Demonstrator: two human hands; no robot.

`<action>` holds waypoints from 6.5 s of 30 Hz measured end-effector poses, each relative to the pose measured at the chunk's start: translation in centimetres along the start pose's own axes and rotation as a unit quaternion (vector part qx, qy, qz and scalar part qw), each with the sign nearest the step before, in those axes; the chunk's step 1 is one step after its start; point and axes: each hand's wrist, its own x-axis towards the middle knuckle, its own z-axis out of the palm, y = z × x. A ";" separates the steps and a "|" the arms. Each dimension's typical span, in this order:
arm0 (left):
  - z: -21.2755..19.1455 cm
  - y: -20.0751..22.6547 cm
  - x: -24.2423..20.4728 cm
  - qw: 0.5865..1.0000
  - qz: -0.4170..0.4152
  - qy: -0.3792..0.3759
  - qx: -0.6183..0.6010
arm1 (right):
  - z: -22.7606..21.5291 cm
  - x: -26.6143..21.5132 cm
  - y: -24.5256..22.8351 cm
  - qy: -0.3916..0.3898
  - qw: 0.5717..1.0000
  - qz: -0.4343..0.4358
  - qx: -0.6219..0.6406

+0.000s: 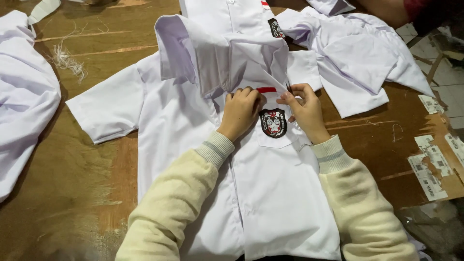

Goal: Trimming loose threads from a white school uniform shirt using a manual thread snip tool.

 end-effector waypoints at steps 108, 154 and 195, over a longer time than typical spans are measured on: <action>-23.7 -42.7 -3.0 0.873 -0.337 0.254 0.244 | 3.3 0.0 -1.7 -0.064 0.979 0.069 -0.178; -15.0 -3.0 -10.6 0.977 -0.120 -0.166 0.055 | -4.2 1.2 0.9 -0.037 0.955 0.050 -0.290; -13.3 -4.0 -11.2 0.978 -0.081 -0.165 0.103 | 6.9 -22.7 -10.4 -0.287 0.828 0.084 -0.474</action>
